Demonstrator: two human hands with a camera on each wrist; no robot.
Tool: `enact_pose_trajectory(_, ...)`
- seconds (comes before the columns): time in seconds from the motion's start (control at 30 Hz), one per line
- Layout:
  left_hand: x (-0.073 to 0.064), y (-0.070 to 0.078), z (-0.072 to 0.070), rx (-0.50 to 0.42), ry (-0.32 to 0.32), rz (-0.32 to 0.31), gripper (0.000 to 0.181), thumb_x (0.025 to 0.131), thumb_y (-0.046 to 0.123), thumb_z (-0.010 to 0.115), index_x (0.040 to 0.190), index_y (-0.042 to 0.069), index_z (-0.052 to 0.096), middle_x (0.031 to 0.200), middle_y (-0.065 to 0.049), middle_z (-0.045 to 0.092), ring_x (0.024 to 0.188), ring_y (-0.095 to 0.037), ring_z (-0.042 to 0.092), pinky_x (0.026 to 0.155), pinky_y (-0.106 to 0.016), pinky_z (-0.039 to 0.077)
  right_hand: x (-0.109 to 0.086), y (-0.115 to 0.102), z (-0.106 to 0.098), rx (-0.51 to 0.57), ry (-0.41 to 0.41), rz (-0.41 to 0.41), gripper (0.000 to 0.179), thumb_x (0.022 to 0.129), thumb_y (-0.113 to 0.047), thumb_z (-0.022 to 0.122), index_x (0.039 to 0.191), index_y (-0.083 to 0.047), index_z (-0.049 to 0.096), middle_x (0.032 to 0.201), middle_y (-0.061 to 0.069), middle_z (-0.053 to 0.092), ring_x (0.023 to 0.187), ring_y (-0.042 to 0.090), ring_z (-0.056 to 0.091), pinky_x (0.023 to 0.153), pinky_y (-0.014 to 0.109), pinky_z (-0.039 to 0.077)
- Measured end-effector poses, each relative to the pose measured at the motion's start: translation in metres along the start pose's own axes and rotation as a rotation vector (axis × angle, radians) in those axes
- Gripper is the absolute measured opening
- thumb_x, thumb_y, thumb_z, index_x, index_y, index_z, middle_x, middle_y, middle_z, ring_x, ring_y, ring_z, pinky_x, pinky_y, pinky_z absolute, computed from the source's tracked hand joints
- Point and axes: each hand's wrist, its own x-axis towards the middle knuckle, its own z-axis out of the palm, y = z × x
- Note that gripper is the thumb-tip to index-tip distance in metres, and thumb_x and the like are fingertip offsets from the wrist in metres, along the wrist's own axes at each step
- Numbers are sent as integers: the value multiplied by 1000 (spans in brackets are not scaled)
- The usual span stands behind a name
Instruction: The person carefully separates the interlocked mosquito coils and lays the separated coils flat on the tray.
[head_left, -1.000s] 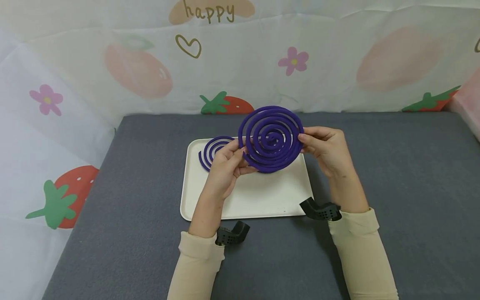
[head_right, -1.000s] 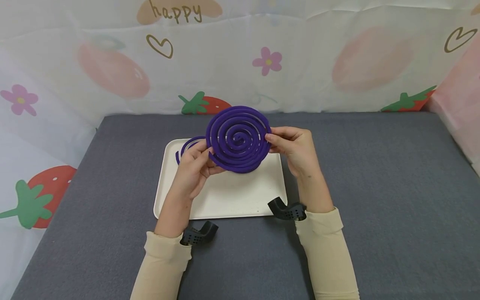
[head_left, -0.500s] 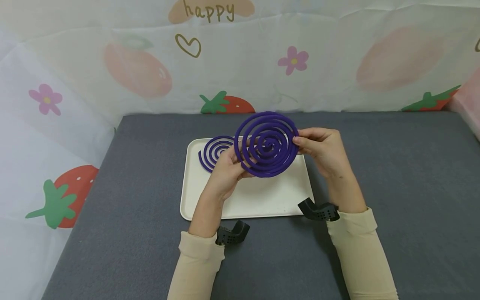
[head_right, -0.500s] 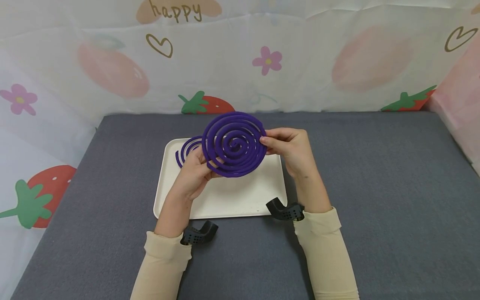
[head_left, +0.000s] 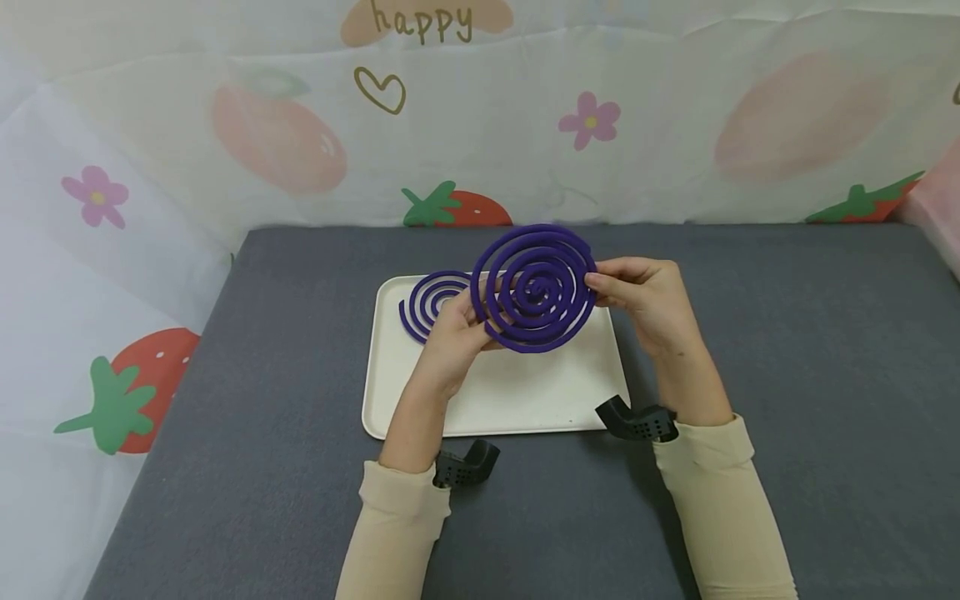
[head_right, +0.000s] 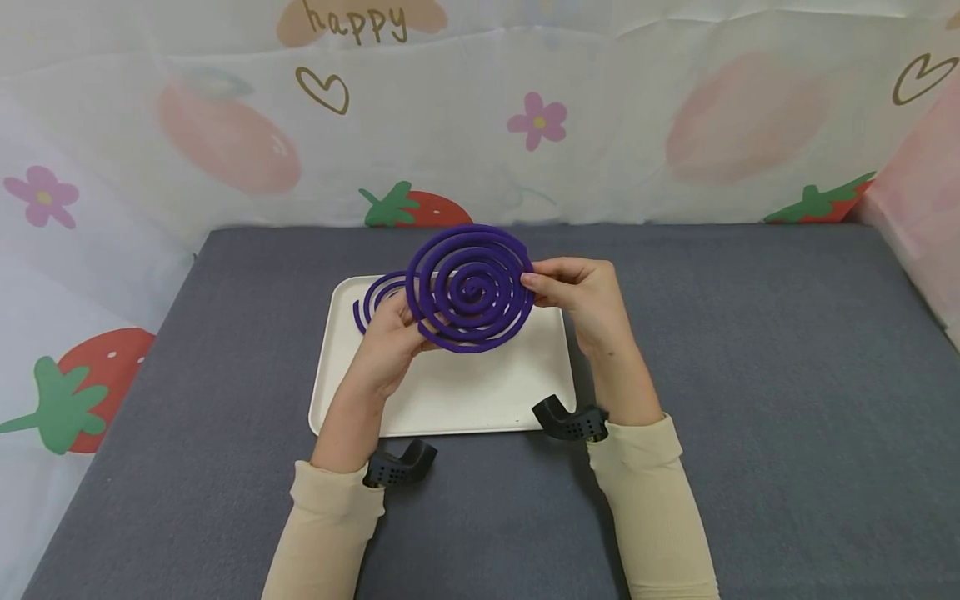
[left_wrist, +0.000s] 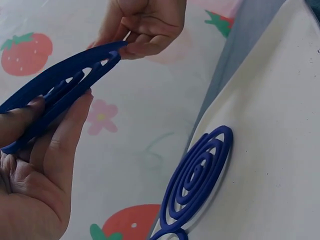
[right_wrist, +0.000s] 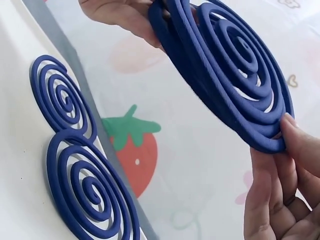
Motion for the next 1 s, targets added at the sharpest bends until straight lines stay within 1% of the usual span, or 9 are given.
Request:
enact_pose_trajectory(0.1,1,-1,-1,-3,4,-2,25,91,-3,57,116,-3,54,97,-4,67,78,-10,65,70,-29,56,0,0,0,-18,14,5,30,84,11,62,75,-14,75,71,-1,69,58,9,61,59,21,54)
enact_pose_trajectory(0.23,1,-1,-4,-26,1,-3,24,92,-2,56,115,-1,55,97,-3,67,78,-10,65,70,-29,57,0,1,0,-18,1,0,28,84,10,63,75,-14,75,70,-1,69,59,9,61,59,21,53)
enact_pose_trajectory(0.3,0,0,-4,-45,-5,-2,23,92,-2,56,115,-1,55,95,-1,68,78,-10,65,70,-28,57,0,1,0,1,-12,-10,23,84,8,65,76,-12,76,71,0,69,59,10,61,59,21,53)
enact_pose_trajectory(0.47,0,-1,-4,-85,-21,6,27,92,-3,54,119,-6,53,91,1,68,76,-11,66,68,-27,57,1,3,-1,57,-26,-54,1,79,-3,75,79,-4,75,71,2,69,58,10,61,60,22,54)
enact_pose_trajectory(0.57,0,0,-3,-104,-23,5,28,93,-5,52,121,-7,51,88,1,68,75,-11,67,67,-26,57,0,5,-2,117,-47,-86,3,80,-2,74,79,-5,75,72,2,69,58,10,61,60,22,54)
enact_pose_trajectory(0.67,0,1,-2,-141,-25,-11,29,93,-6,50,122,-8,49,87,1,68,75,-11,67,66,-26,57,0,8,-2,265,-116,-106,10,83,2,69,81,-5,75,76,4,70,61,10,63,62,22,54)
enact_pose_trajectory(0.77,-1,4,-2,-174,-11,-24,28,93,-7,49,121,-9,47,84,0,68,72,-11,67,63,-24,57,0,10,0,380,-186,-98,8,84,2,68,84,-2,75,80,6,71,63,11,64,64,22,55)
enact_pose_trajectory(0.87,-2,5,-4,-183,0,-24,27,93,-8,48,120,-9,47,81,1,68,71,-10,67,63,-24,56,1,12,1,398,-205,-89,7,83,-1,69,85,-2,75,82,6,71,64,11,64,65,22,55)
enact_pose_trajectory(1.0,-2,6,-5,-178,8,-18,25,92,-8,49,117,-7,50,81,2,68,71,-10,67,63,-24,56,1,12,2,371,-180,-95,7,83,0,70,83,-3,75,80,6,71,63,12,64,63,22,55)
